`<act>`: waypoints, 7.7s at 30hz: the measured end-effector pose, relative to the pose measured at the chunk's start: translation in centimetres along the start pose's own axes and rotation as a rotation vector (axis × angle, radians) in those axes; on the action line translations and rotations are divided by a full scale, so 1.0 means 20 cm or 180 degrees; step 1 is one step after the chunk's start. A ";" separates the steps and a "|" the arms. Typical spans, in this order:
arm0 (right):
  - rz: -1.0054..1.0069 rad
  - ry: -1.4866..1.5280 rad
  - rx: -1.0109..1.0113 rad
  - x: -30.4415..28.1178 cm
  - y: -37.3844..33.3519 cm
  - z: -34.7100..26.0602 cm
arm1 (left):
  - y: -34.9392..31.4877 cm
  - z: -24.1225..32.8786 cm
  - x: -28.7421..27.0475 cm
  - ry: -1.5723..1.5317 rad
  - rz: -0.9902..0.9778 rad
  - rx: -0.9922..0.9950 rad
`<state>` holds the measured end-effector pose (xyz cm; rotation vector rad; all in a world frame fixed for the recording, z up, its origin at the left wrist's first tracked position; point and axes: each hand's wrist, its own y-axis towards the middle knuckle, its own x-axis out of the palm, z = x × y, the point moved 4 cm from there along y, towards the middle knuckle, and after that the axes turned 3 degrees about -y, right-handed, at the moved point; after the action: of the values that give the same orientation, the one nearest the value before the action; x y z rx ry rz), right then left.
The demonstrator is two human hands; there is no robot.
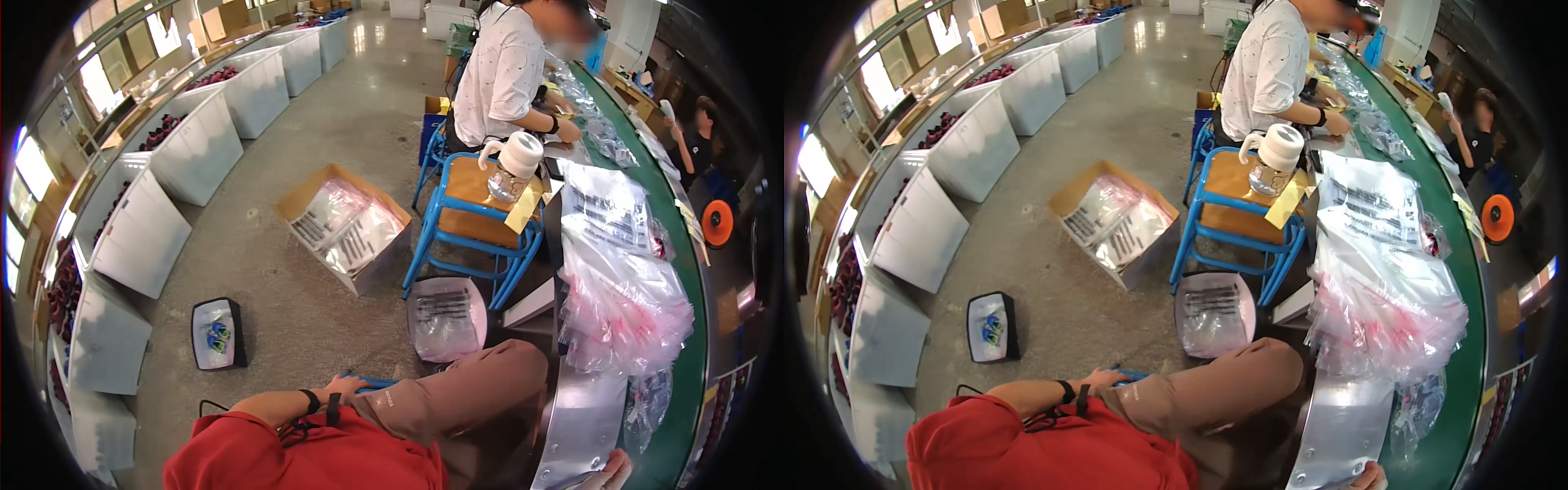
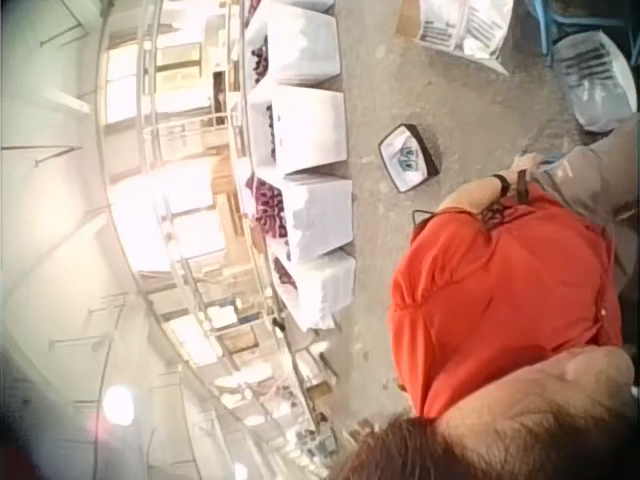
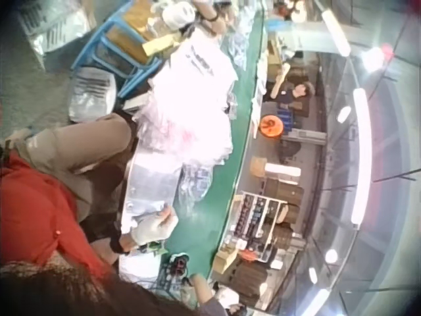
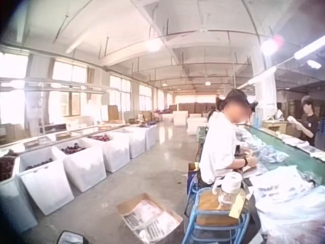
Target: The person picks up pairs of shoes from a conveyor belt and places them into clear plastic bags. They then seal the bags and place the packaged shoes into a blue bin. The process is repeated for multiple pairs of shoes throughout the clip.
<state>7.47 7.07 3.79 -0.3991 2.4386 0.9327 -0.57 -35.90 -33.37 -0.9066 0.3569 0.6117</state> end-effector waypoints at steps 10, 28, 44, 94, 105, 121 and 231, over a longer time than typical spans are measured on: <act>0.0337 0.3238 -0.1424 0.20 0.01 0.05 | 0.10 -0.21 0.09 -0.0083 0.0405 0.0323; -0.4619 -0.0361 -0.1276 1.29 -0.86 -0.49 | -0.81 -1.58 0.20 -0.2042 0.2157 -0.3130; -0.6347 -0.0939 -0.3470 2.27 -1.85 -0.52 | -0.71 -3.01 0.22 -0.1575 0.2889 -0.3682; -0.3463 0.1829 -0.0426 1.16 -0.50 -0.71 | -0.19 0.96 -1.34 -0.5369 0.1665 0.1228; -0.0698 0.0865 -0.0338 0.29 -0.02 -0.03 | -0.23 1.90 -1.08 -0.2171 0.1805 0.2330; -0.2612 0.3458 0.0352 1.06 -0.35 0.13 | -0.34 2.31 -0.55 -0.0227 0.0671 0.3769; 0.0216 -0.1654 0.0511 -0.05 -0.18 1.00 | 1.81 0.37 -0.59 0.0371 0.0200 0.0270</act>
<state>16.82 18.20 -10.48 -0.0088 2.0348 0.7463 -32.27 -17.04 -45.35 -0.8541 0.5140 0.5985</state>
